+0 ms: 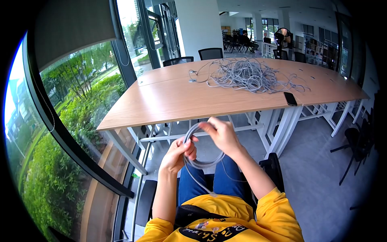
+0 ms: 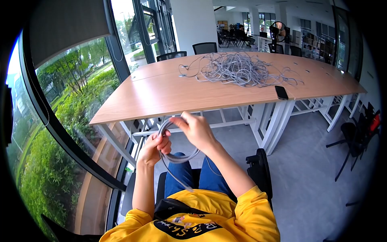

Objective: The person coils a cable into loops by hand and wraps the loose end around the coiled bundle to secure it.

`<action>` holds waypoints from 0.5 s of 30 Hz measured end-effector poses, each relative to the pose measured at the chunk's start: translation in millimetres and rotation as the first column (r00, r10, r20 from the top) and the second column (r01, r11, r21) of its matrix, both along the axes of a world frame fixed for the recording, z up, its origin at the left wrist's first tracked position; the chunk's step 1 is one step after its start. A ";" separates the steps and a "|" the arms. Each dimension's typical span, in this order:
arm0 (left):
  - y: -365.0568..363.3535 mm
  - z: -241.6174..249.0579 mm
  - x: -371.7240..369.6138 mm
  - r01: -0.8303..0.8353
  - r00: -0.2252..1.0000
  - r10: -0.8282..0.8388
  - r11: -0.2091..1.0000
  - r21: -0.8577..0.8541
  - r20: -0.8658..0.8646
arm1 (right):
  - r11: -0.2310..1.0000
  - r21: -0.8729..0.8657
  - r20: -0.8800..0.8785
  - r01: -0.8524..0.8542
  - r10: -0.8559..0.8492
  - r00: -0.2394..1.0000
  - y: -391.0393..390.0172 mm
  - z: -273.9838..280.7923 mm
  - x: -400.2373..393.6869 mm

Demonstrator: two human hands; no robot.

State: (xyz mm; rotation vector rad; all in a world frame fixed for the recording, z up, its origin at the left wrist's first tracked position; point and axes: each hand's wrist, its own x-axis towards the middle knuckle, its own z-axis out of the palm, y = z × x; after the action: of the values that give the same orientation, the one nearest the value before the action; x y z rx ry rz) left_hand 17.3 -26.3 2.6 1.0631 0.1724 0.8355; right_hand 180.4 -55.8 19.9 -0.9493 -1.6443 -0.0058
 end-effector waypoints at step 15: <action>-16.4 6.9 15.4 -0.263 0.958 0.267 0.964 0.047 -0.101 | 0.973 0.083 -0.056 0.214 -0.210 0.976 -3.5 -1.4 -6.7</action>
State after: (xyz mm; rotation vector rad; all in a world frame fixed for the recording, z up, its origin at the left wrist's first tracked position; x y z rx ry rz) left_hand 32.8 -42.7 9.4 1.1316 0.3997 1.0252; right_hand 173.7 -59.2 18.6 -1.0446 -1.4814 -0.1994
